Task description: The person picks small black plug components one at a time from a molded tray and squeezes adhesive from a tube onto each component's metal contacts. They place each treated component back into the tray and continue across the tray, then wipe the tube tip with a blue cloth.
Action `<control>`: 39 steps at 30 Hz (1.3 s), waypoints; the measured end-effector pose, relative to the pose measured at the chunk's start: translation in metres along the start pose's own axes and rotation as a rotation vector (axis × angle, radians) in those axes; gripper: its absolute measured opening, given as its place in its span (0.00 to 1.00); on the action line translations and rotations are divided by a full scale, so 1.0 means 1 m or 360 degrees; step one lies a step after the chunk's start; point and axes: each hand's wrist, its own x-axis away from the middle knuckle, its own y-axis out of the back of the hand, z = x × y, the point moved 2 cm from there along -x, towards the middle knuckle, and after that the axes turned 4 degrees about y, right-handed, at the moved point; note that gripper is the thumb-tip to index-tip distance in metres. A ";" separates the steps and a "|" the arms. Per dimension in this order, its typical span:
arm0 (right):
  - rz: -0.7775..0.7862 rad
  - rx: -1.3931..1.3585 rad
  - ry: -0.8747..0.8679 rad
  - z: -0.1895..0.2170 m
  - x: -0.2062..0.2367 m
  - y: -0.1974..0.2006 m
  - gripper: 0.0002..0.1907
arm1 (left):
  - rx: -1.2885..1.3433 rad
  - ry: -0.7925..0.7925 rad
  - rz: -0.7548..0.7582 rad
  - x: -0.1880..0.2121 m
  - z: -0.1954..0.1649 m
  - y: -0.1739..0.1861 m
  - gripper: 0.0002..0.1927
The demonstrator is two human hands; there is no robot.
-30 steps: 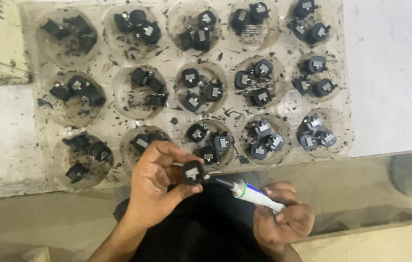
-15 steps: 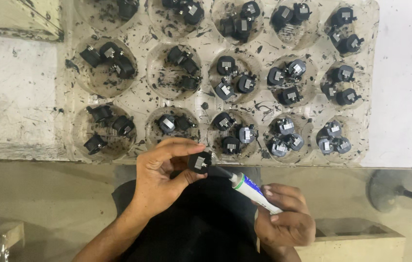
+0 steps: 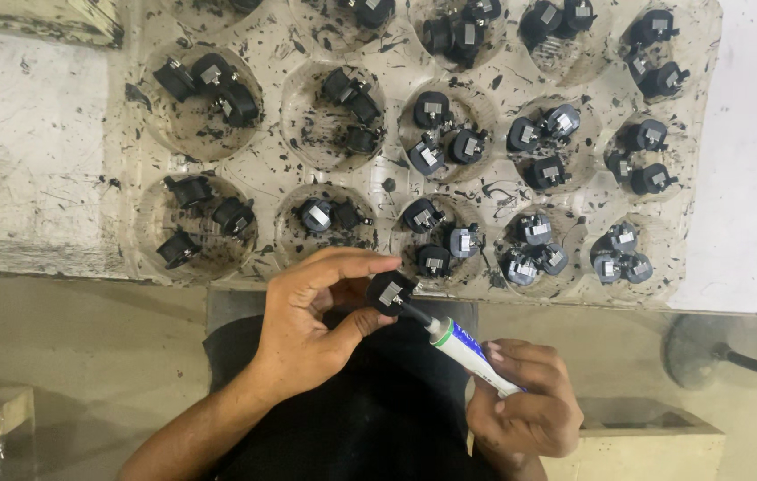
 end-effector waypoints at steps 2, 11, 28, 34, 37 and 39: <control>0.0043 0.0025 0.0006 0.002 -0.005 0.002 0.20 | -0.0019 -0.0002 0.0036 -0.001 0.001 0.000 0.26; 0.0083 0.0053 0.0027 0.004 -0.012 0.005 0.20 | 0.0028 0.0055 0.0061 -0.005 0.005 -0.004 0.26; 0.0070 0.0099 0.0008 0.002 -0.005 0.007 0.21 | 0.0028 0.0079 -0.0017 -0.003 0.008 -0.009 0.26; 0.0085 0.0122 -0.0002 0.003 -0.006 0.008 0.22 | 0.0117 0.0047 -0.0010 -0.002 0.018 -0.010 0.26; 0.0112 0.0143 -0.0022 0.004 -0.008 0.010 0.22 | 0.0235 0.0101 -0.0013 0.000 0.029 -0.012 0.27; 0.0127 0.0126 -0.0045 0.005 -0.008 0.012 0.22 | 0.0382 0.0188 -0.0022 0.001 0.037 -0.016 0.27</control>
